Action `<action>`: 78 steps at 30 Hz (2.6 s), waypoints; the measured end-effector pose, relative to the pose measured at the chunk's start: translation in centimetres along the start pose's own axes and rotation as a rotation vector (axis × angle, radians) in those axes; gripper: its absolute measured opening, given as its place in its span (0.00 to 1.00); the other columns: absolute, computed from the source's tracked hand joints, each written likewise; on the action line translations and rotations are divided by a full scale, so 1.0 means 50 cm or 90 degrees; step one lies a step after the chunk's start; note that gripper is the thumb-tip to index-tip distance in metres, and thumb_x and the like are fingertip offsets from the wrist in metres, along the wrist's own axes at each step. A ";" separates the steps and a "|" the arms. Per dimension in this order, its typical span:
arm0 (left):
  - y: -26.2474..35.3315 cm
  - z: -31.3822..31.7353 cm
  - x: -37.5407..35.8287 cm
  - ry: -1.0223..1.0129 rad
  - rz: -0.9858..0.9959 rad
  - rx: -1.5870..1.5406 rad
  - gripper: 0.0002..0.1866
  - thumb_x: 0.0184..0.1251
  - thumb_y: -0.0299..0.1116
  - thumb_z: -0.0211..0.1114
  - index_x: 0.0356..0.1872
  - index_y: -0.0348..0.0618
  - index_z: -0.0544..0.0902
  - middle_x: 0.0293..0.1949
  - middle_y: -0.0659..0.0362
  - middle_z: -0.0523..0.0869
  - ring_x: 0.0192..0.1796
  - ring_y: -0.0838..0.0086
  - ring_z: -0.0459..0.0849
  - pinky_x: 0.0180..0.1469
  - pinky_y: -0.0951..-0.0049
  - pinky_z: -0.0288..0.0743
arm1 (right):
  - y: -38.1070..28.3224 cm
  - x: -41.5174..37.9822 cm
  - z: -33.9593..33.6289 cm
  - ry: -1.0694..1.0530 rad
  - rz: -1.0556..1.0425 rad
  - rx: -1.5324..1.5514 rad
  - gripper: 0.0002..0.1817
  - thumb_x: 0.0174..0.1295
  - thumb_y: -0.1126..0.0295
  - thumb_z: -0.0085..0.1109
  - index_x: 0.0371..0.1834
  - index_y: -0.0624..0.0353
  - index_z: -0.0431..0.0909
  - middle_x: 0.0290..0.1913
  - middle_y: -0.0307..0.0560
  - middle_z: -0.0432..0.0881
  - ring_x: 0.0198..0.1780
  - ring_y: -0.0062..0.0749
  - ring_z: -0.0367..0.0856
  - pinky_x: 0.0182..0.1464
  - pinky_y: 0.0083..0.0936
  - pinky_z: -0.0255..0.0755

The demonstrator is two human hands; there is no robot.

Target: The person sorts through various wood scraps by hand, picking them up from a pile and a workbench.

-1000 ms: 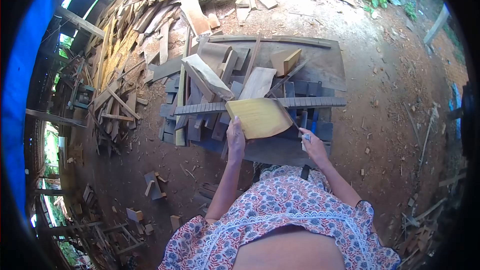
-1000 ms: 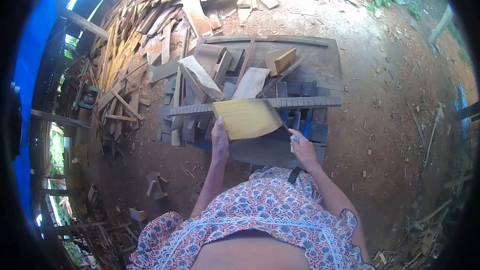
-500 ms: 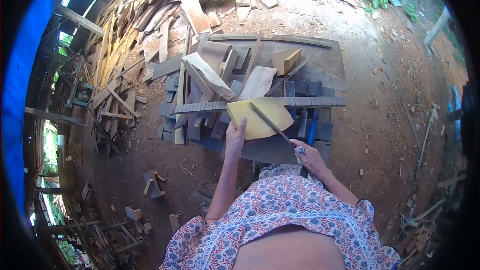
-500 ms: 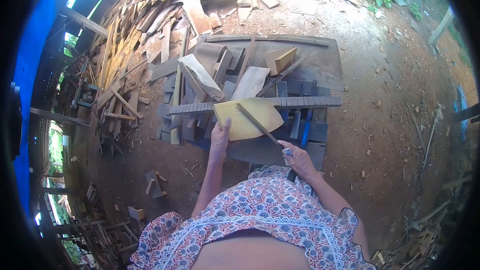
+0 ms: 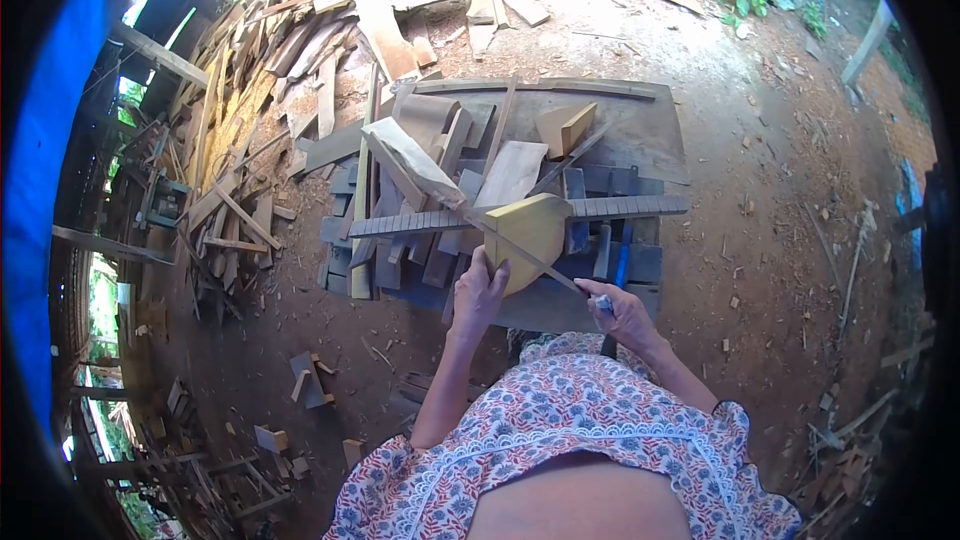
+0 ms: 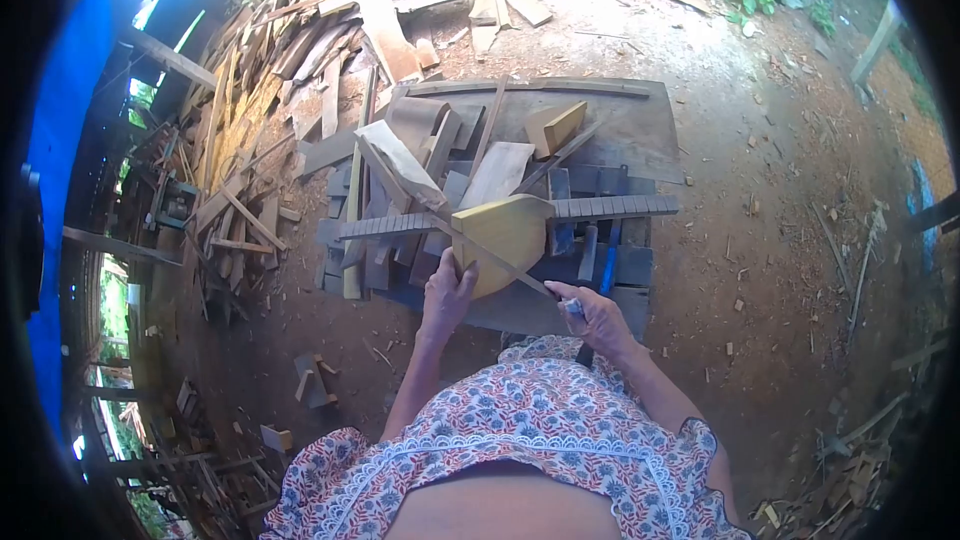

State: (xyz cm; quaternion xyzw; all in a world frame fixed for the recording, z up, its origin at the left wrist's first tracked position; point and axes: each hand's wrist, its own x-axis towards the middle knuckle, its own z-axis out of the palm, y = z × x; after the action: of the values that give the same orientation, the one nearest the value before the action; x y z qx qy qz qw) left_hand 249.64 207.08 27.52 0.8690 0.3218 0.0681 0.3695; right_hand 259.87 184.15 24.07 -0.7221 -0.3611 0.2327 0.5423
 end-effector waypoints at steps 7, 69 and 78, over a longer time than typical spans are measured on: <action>-0.003 -0.004 -0.020 -0.008 0.003 -0.026 0.19 0.68 0.40 0.57 0.54 0.42 0.68 0.37 0.40 0.84 0.43 0.45 0.83 0.44 0.52 0.74 | -0.081 -0.013 -0.033 0.002 0.030 -0.004 0.18 0.67 0.64 0.54 0.60 0.52 0.74 0.38 0.49 0.82 0.38 0.31 0.82 0.43 0.28 0.75; -0.195 0.120 0.013 0.131 -0.226 -0.956 0.14 0.74 0.37 0.52 0.54 0.44 0.71 0.47 0.60 0.79 0.47 0.73 0.81 0.47 0.71 0.78 | 0.065 -0.029 0.038 -0.135 0.050 -0.268 0.17 0.66 0.61 0.50 0.58 0.43 0.74 0.35 0.54 0.80 0.39 0.49 0.81 0.44 0.41 0.74; -0.169 0.106 0.011 0.123 -0.290 -0.878 0.17 0.70 0.35 0.58 0.56 0.46 0.69 0.50 0.59 0.78 0.48 0.72 0.81 0.47 0.67 0.79 | 0.077 0.023 0.008 -0.140 0.044 -0.341 0.20 0.64 0.61 0.54 0.61 0.37 0.71 0.35 0.53 0.80 0.38 0.50 0.82 0.39 0.42 0.77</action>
State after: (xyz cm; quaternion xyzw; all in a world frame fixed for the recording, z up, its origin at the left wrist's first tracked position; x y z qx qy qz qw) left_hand 247.64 208.64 17.85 0.3408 0.4096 0.2529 0.8076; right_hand 261.34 184.71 20.33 -0.8216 -0.4419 0.2244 0.2816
